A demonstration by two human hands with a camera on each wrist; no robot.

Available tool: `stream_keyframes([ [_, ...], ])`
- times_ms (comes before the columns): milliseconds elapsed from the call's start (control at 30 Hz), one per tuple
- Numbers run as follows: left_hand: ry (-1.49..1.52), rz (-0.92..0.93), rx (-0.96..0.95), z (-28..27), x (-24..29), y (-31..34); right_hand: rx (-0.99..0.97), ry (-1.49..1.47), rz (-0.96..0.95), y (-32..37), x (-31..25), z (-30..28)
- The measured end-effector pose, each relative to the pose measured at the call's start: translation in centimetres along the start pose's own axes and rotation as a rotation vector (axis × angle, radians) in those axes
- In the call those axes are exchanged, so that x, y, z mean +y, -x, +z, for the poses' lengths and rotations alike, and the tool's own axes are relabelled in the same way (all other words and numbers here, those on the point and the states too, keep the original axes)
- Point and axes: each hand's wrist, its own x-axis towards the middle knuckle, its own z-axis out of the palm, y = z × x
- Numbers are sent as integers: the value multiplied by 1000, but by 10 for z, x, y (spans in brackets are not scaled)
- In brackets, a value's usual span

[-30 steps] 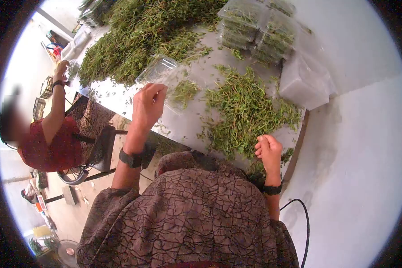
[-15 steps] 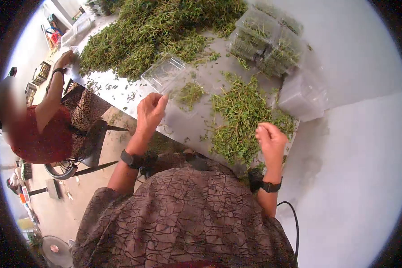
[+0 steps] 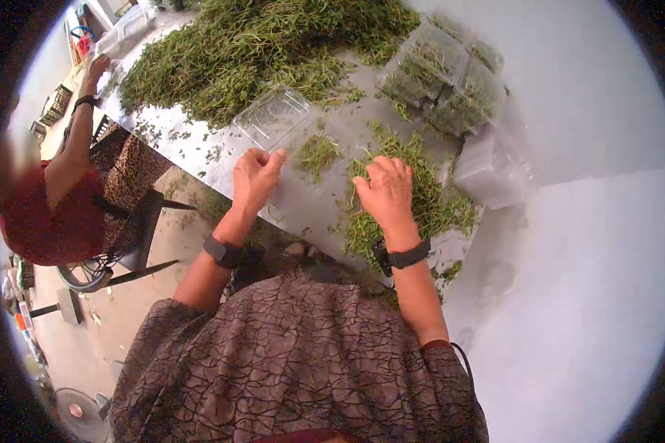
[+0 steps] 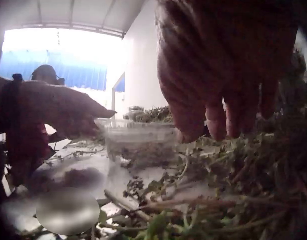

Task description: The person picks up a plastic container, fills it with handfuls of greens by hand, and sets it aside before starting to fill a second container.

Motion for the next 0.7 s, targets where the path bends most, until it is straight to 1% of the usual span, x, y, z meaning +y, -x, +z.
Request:
stream_keyframes([
  [100, -59, -3, 68, -2, -6, -2, -37, 30, -58, -3, -2, 9],
  [167, -114, -18, 24, -2, -13, -2, -48, 32, -65, -2, -4, 11],
  [200, -112, -23, 26, 0, -16, -2, -1, 53, -92, -1, -3, 15],
  [233, -32, -28, -16, 1, -18, -3, 46, 72, -119, 1, -3, 17],
  [367, 189, -60, -125, 0, -11, 0, 66, -14, -101, 5, 3, 10],
  [433, 234, -56, -154, -1, -16, -4, 93, -138, 34, 9, 8, 5],
  [467, 274, -50, -183, -2, -18, -5, 139, -164, 41, 11, 11, 2],
  [500, 276, -55, -182, -3, -17, -4, 132, -164, 39, 13, 14, -2],
  [567, 319, -25, -244, -8, -11, -2, 165, -302, 135, 17, 18, -10],
  [633, 335, -11, -269, -11, -13, -4, 155, -304, 148, 16, 19, -22],
  [700, 351, 2, -294, -12, -17, -6, 165, -472, 273, 17, 20, -30],
])
